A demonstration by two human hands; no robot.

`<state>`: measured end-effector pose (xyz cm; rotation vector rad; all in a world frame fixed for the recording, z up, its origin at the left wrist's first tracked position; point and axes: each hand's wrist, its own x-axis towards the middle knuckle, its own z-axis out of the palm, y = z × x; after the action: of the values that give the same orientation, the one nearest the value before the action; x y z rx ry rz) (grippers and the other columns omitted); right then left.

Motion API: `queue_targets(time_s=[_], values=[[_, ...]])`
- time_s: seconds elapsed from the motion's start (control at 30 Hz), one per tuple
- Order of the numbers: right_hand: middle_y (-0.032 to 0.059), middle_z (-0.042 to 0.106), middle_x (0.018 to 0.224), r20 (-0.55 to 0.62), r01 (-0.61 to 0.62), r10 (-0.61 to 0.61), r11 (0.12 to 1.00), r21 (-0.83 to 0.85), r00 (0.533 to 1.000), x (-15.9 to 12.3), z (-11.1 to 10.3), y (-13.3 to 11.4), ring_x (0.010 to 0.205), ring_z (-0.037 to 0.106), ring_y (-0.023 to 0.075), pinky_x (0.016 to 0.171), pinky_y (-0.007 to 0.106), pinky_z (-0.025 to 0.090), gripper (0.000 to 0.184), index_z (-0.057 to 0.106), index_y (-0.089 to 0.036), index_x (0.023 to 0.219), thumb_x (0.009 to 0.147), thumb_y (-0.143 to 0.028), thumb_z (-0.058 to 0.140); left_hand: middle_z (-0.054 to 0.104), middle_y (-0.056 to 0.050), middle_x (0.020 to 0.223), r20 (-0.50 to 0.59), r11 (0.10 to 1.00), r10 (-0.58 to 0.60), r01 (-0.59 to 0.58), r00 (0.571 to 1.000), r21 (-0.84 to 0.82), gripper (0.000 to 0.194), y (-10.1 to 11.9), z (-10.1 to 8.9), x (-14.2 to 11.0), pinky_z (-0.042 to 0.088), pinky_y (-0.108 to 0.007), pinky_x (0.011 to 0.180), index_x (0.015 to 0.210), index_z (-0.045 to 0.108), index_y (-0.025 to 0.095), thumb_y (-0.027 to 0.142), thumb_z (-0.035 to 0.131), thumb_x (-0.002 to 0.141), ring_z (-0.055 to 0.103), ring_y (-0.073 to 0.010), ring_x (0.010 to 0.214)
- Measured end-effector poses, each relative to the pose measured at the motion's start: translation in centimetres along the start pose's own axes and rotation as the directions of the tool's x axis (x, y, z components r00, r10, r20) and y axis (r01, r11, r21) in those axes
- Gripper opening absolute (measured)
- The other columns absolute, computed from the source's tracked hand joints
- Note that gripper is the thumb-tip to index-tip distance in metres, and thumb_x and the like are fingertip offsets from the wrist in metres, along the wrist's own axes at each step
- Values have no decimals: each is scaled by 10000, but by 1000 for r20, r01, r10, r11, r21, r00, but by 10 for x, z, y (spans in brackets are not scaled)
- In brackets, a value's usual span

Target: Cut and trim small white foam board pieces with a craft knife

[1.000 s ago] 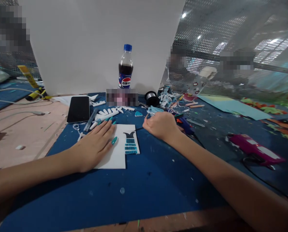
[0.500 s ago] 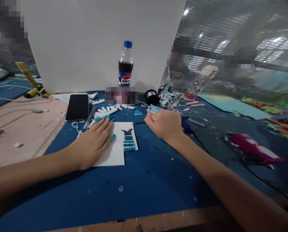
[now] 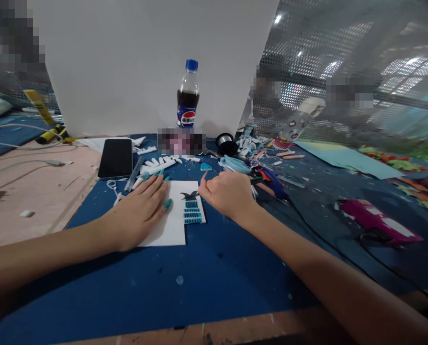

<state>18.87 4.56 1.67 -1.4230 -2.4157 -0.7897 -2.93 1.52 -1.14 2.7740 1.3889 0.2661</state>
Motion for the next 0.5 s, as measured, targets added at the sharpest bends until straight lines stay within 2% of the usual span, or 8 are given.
queue_targets(time_s=[0.17,0.33,0.5], values=[[52,554,411,24,21,-21,1000,-4,999,1,3,-2,428,464,137,441,246,140,449,682,-136,560,837,-252,349,227,-172,1457,-7,1000,-7,7,1000,-13,600,0,1,0,216,-459,1082,1367,292,36,418,138,931,149,-275,1356],[65,569,427,60,39,-37,999,-25,997,1,-1,-5,432,477,138,436,254,139,452,679,-129,555,839,-244,347,236,-195,1449,14,1000,-11,10,1000,15,603,2,-2,1,222,-466,1077,1365,289,12,399,141,928,157,-282,1353],[79,579,444,104,32,-29,999,-30,994,-1,-8,-12,455,516,155,441,257,141,438,710,-125,658,848,-213,324,265,-194,1438,-11,1000,12,-12,1000,24,620,2,-2,1,238,-444,1077,1350,322,26,436,121,932,165,-266,1353]])
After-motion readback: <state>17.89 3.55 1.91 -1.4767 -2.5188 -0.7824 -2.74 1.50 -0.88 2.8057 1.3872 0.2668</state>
